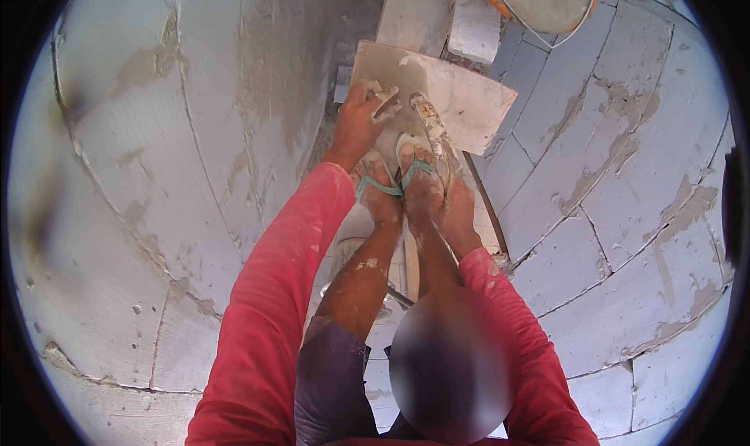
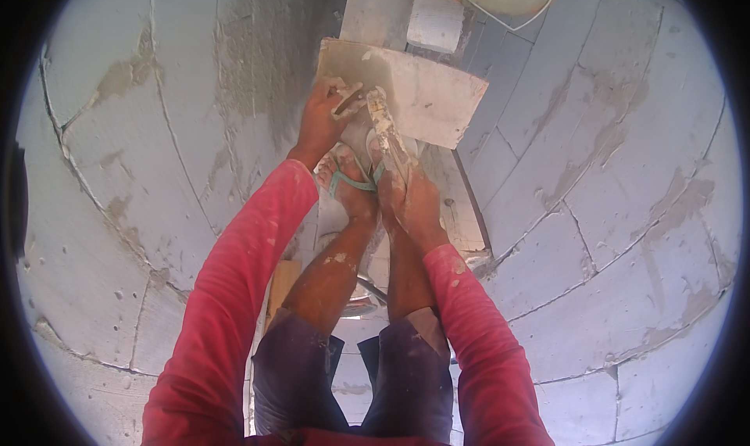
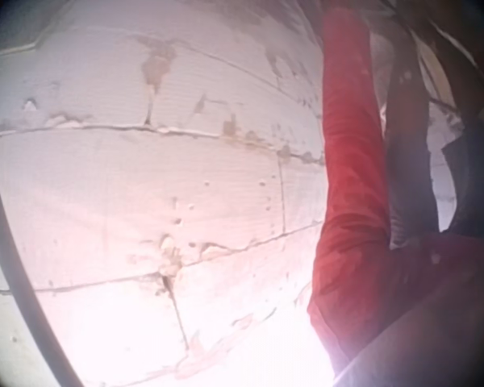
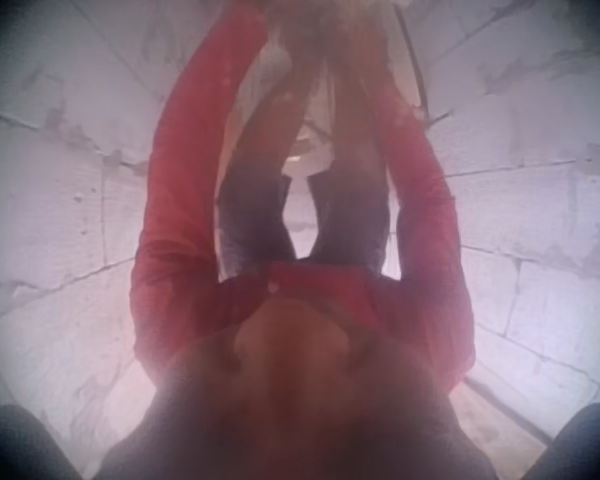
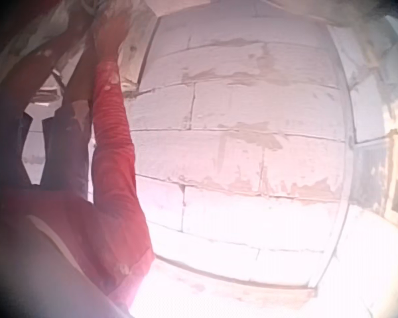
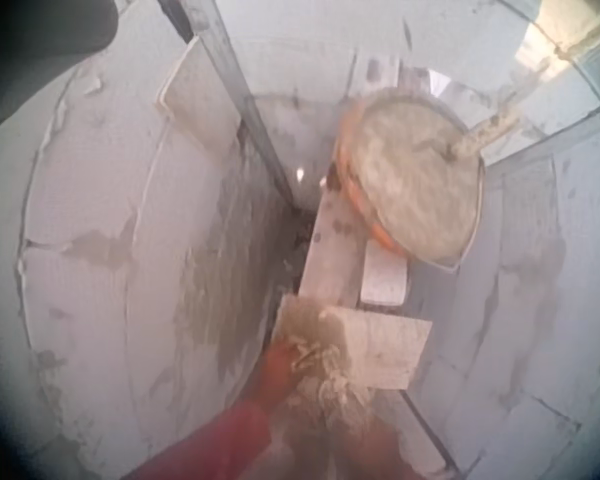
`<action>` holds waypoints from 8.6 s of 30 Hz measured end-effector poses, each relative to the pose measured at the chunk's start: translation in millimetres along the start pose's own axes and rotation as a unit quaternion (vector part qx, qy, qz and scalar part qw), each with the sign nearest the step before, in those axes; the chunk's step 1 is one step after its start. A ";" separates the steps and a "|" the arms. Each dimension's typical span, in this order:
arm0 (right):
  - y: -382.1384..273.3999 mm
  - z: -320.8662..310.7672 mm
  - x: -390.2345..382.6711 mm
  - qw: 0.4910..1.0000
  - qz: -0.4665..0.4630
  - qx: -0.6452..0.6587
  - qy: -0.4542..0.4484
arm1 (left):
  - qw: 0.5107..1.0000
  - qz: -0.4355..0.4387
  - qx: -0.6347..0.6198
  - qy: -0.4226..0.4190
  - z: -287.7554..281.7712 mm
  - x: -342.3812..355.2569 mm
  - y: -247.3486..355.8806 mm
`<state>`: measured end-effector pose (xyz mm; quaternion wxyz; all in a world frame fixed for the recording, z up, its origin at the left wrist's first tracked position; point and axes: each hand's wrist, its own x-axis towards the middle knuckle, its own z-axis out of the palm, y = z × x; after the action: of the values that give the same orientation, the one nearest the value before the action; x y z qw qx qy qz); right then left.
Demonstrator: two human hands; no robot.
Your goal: The person installs white tiles on a wall using a trowel to apply adhesive and a hammer to tap them into place. They repeatedly retrieve tiles and tools from a bucket, apply adhesive to the wall, position tiles, and secure them with a hammer.
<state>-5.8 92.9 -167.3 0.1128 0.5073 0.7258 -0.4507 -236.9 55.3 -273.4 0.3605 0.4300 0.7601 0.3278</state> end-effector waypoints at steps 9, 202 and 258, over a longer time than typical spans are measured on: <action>-14.3 -13.2 -10.0 0.993 0.001 0.080 0.090 | 0.909 -0.319 -0.265 0.028 -21.7 4.9 11.8; -500.0 -295.5 155.2 0.679 -0.001 0.728 -0.098 | 0.698 0.094 0.691 0.163 -524.8 264.7 576.4; -540.7 -326.5 156.7 0.775 -0.094 0.609 0.140 | 0.635 0.068 0.755 0.149 -543.5 263.8 576.8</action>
<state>-435.2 400.5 212.8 -0.3655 0.4565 0.3517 -0.7309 -544.9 427.2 408.0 -0.2310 0.5484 0.7544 -0.2770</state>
